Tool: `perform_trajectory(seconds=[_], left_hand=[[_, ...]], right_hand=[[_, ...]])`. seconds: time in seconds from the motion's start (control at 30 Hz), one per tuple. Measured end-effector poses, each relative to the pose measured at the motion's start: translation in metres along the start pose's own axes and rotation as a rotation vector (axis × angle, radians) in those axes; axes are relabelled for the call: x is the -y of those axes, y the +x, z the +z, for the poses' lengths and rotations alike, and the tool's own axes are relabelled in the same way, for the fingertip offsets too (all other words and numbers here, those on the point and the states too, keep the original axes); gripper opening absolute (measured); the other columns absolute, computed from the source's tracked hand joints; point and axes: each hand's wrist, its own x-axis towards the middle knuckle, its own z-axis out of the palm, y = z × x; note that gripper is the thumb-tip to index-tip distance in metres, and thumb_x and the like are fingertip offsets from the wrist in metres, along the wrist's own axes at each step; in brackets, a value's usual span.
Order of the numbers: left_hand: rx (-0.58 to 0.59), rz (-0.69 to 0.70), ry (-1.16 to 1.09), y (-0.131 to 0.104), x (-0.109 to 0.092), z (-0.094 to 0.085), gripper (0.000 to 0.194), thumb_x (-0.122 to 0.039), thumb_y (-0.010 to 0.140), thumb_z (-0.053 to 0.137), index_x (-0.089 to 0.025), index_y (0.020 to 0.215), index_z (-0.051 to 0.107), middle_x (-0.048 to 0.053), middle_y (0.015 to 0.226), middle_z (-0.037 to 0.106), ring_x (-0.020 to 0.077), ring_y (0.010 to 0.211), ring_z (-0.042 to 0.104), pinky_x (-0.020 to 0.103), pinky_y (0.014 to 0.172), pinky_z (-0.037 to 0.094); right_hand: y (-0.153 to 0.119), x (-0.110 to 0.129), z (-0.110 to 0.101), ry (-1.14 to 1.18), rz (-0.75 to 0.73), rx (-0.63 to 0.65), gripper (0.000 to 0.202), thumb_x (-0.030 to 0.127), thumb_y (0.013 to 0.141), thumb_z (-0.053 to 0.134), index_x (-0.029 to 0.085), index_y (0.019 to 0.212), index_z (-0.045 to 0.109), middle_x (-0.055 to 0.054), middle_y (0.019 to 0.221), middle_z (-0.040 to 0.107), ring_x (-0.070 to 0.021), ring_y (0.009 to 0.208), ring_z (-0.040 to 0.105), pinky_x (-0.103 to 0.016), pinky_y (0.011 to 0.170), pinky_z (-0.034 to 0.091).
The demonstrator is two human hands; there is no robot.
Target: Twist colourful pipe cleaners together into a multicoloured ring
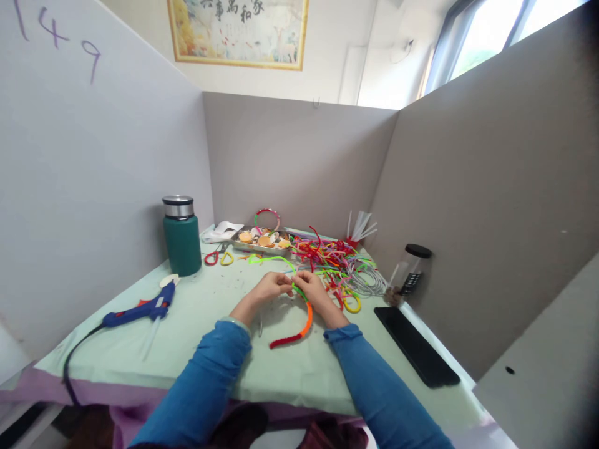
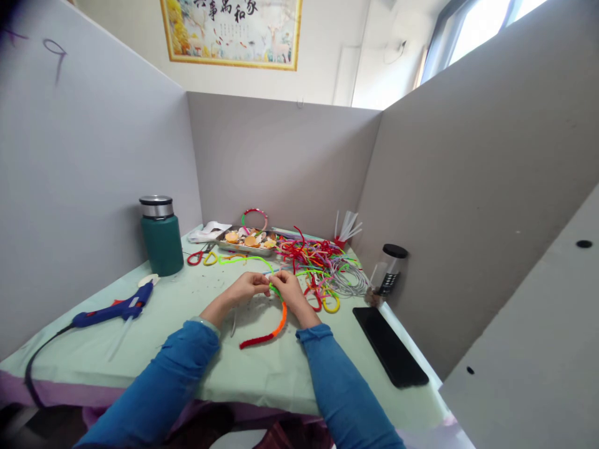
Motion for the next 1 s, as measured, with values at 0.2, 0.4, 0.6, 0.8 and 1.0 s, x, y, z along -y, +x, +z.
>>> perform_trajectory(seconds=[0.2,0.4,0.6,0.8,1.0], left_hand=[[-0.003,-0.042,0.071,-0.006,-0.009,0.0,0.033,-0.04,0.067,0.056,-0.009,0.071,0.066,0.002,0.058,0.057,0.0074,0.047,0.039,0.021,0.046,0.027],[-0.046,-0.037,0.059,-0.004,-0.007,-0.002,0.036,-0.044,0.068,0.054,-0.01,0.063,0.064,0.001,0.054,0.054,0.0067,0.045,0.035,0.021,0.046,0.026],[-0.154,-0.135,0.062,0.003,0.007,-0.004,0.026,-0.035,0.067,0.054,-0.011,0.063,0.063,0.002,0.054,0.058,0.0071,0.044,0.037,0.021,0.045,0.026],[-0.187,-0.153,0.03,0.003,0.005,-0.004,0.022,-0.031,0.066,0.053,-0.012,0.068,0.064,0.003,0.056,0.062,0.0084,0.047,0.041,0.021,0.048,0.029],[-0.199,-0.151,0.06,0.005,0.006,-0.004,0.023,-0.031,0.065,0.053,-0.011,0.067,0.065,0.003,0.057,0.063,0.0088,0.048,0.043,0.021,0.048,0.03]], right_hand=[[-0.001,0.0,0.002,0.008,0.022,0.027,0.026,0.042,0.07,0.056,0.017,0.064,0.052,0.004,0.056,0.046,-0.0087,0.049,0.04,-0.021,0.044,0.032],[-0.002,-0.002,0.001,0.03,0.035,0.059,0.026,0.043,0.073,0.053,0.018,0.066,0.052,0.004,0.055,0.045,-0.0084,0.047,0.04,-0.021,0.043,0.032],[-0.004,-0.001,0.0,0.042,0.084,0.15,0.023,0.04,0.073,0.054,0.018,0.074,0.052,0.003,0.06,0.049,-0.0084,0.046,0.044,-0.021,0.043,0.033],[-0.004,-0.004,0.005,0.008,0.149,0.15,0.013,0.029,0.071,0.054,0.019,0.077,0.05,0.006,0.051,0.045,-0.0078,0.038,0.039,-0.02,0.038,0.029],[-0.001,-0.012,0.011,-0.088,0.11,0.073,0.01,0.027,0.07,0.052,0.018,0.072,0.048,0.006,0.051,0.045,-0.0079,0.042,0.04,-0.02,0.041,0.031]])
